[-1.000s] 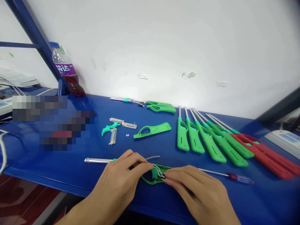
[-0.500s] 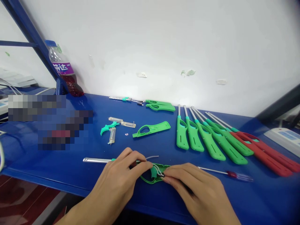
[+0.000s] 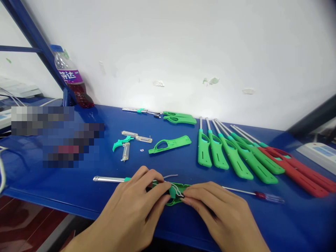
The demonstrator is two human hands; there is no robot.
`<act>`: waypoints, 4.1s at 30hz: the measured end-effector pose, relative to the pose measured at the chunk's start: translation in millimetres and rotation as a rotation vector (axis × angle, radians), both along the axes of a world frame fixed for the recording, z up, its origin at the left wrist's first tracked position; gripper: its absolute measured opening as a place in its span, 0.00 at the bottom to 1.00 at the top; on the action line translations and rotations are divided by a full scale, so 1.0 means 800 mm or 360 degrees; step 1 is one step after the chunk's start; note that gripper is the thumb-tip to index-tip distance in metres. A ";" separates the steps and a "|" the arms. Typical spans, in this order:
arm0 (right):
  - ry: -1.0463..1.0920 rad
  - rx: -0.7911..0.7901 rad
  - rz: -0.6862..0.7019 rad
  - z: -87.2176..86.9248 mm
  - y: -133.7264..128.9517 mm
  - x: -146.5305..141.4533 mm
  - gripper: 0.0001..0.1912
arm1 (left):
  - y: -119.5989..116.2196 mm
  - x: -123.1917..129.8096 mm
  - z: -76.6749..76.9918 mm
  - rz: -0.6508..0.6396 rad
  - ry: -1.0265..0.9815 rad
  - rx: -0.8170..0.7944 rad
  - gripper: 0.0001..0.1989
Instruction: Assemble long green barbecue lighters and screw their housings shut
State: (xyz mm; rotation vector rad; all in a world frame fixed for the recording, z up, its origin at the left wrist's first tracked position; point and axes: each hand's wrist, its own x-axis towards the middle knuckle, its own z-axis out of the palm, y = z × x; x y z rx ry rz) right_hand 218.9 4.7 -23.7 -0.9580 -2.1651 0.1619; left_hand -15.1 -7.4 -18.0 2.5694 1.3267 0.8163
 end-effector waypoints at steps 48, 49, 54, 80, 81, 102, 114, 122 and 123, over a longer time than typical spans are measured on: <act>-0.0048 0.0037 -0.0014 0.002 -0.013 0.004 0.09 | 0.000 0.005 0.005 -0.0061 0.0310 0.0283 0.13; -0.0049 0.0053 -0.0013 0.002 -0.013 0.003 0.08 | 0.000 0.004 0.005 -0.0079 0.0327 0.0285 0.13; -0.0063 0.0084 -0.0002 0.005 -0.012 -0.001 0.09 | 0.000 0.000 0.003 -0.0107 0.0366 0.0351 0.18; -0.0196 0.0087 -0.0316 -0.009 -0.009 0.011 0.15 | 0.006 -0.016 0.018 -0.0259 0.0690 0.0010 0.30; -0.0241 0.0074 -0.0334 -0.012 -0.008 0.013 0.17 | 0.010 -0.016 0.019 -0.0290 0.0716 0.0074 0.29; -0.0190 -0.0184 -0.0130 -0.014 -0.006 0.009 0.09 | 0.048 -0.003 0.036 -0.0748 0.0561 0.0536 0.27; -0.0298 -0.0045 -0.0221 -0.019 -0.006 0.014 0.16 | 0.020 -0.049 0.023 -0.0106 0.0259 0.0265 0.20; -0.0332 0.0063 -0.0223 -0.019 -0.005 0.016 0.18 | 0.015 -0.066 0.012 0.0009 -0.0075 -0.0248 0.14; -0.0333 0.0074 -0.0220 -0.019 -0.005 0.017 0.17 | 0.015 -0.065 0.011 0.0018 -0.0117 -0.0275 0.15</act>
